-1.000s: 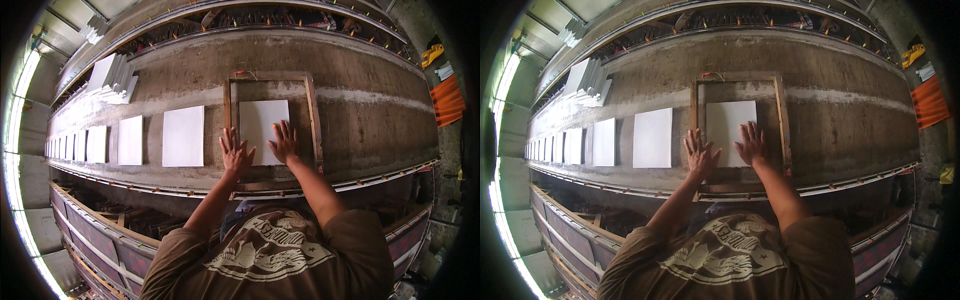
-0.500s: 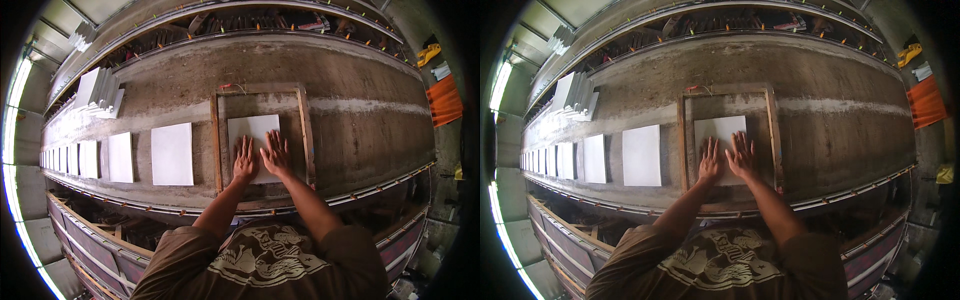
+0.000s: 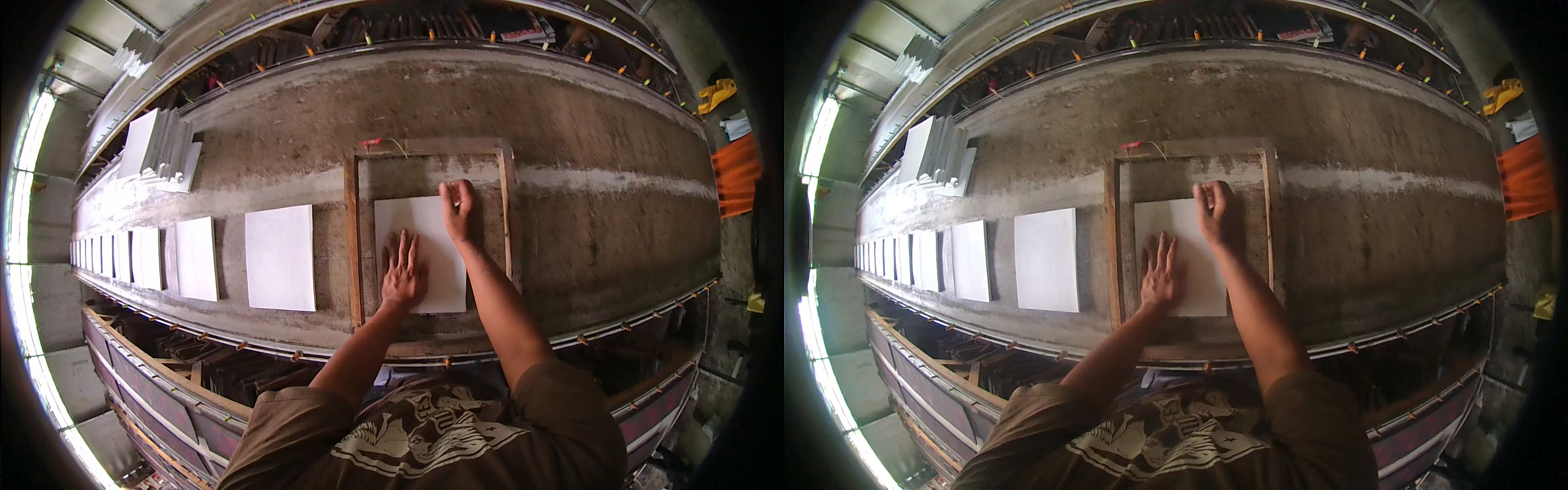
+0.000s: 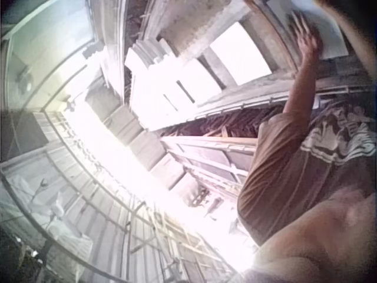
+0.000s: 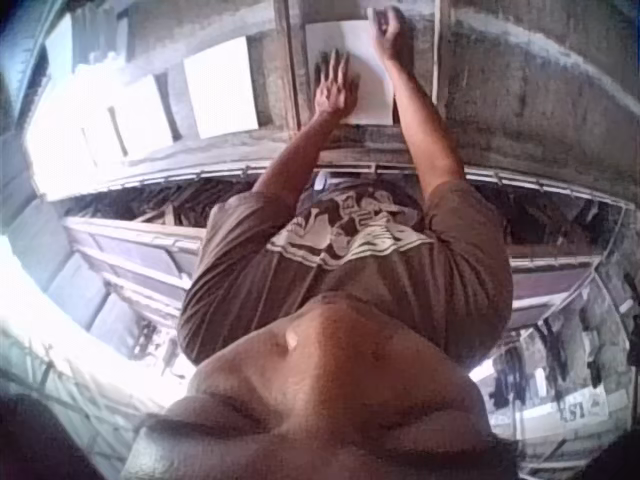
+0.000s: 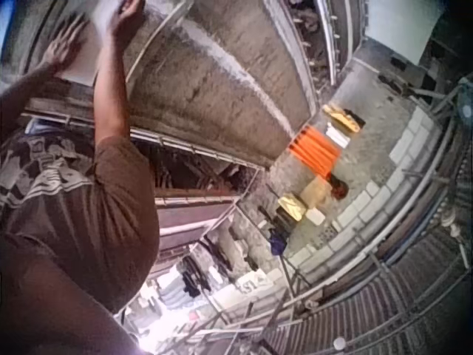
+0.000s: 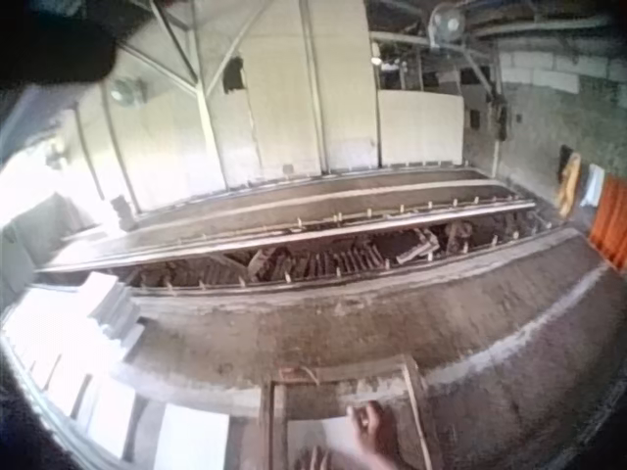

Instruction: The person repeatedly picks up white square tiles from a stack and places them into a wooden frame on a workbench. The person aligns the tiles within the frame and then removes the frame to repeat the process with a new tile.

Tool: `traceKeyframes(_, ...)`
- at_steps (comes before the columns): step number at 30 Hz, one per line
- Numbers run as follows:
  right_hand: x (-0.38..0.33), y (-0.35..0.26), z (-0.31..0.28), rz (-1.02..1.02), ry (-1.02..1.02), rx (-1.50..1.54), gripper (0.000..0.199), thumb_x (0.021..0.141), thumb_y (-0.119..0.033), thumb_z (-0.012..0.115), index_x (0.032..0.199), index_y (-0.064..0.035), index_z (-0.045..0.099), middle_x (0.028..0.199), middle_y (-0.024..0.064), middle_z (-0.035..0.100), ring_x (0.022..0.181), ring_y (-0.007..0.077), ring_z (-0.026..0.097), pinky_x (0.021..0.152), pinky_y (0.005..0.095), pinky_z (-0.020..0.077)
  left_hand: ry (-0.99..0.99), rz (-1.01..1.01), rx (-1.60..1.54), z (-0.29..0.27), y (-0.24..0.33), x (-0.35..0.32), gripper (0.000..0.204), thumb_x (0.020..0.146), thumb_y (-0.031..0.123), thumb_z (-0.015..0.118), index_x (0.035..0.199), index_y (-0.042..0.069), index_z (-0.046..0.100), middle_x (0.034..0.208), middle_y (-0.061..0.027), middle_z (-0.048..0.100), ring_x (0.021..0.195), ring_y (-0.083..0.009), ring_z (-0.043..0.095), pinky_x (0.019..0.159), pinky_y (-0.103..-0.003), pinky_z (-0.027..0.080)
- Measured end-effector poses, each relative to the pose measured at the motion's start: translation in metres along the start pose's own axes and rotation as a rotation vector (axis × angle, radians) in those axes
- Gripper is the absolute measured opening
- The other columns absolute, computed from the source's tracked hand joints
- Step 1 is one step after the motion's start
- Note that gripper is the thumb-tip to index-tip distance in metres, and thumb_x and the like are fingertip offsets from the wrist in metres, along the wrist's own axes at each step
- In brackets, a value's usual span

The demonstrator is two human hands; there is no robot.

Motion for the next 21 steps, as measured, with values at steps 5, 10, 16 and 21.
traceKeyframes(5, 0.027, 0.056, 0.022, 0.052, 0.150, -0.042, 0.040, 0.104, -0.037, 0.054, 0.082, -0.0032, 0.053, 0.069, 0.0159, 0.058, 0.061, 0.0343, 0.053, 0.059, 0.0425, 0.0427, -0.036, 0.022, 0.033, 0.005, 0.002, 0.004, 0.069, 0.100, 0.033, 0.052, 0.158, 0.007, 0.027, 0.167, -0.0202, 0.019, 0.152, -0.0479, 0.015, 0.123, -0.059, 0.016)
traceKeyframes(10, -0.003, 0.024, 0.018, 0.134, -0.152, -0.143, 0.046, 0.104, -0.046, 0.046, 0.093, -0.0042, 0.061, 0.086, 0.0232, 0.067, 0.083, 0.0442, 0.066, 0.069, 0.0523, 0.0490, 0.018, 0.028, 0.015, 0.003, -0.002, 0.000, 0.068, 0.099, 0.031, 0.052, 0.158, 0.006, 0.028, 0.166, -0.0211, 0.020, 0.152, -0.0482, 0.016, 0.122, -0.060, 0.018)
traceKeyframes(16, -0.107, 0.048, 0.019, 0.167, -0.080, 0.060, 0.034, 0.102, -0.031, 0.056, 0.082, -0.0030, 0.056, 0.073, 0.0223, 0.056, 0.066, 0.0411, 0.058, 0.059, 0.0461, 0.0436, 0.079, 0.028, -0.114, 0.008, -0.004, 0.004, 0.066, 0.100, 0.026, 0.049, 0.155, -0.003, 0.028, 0.164, -0.0259, 0.021, 0.151, -0.0479, 0.018, 0.123, -0.055, 0.020)
traceKeyframes(21, -0.056, -0.003, 0.068, 0.058, -0.108, 0.214, 0.037, 0.099, -0.032, 0.062, 0.083, 0.0001, 0.055, 0.074, 0.0230, 0.059, 0.069, 0.0416, 0.060, 0.063, 0.0451, 0.0465, 0.114, 0.051, -0.093, 0.010, -0.007, 0.000, 0.056, 0.103, 0.021, 0.042, 0.151, -0.007, 0.032, 0.160, -0.0307, 0.027, 0.149, -0.0474, 0.024, 0.122, -0.054, 0.023)
Point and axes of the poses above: each hand's wrist, its own x-axis towards the middle knuckle, its own z-axis out of the palm, y = z × x, the point moved 8 cm from there along x, towards the middle knuckle
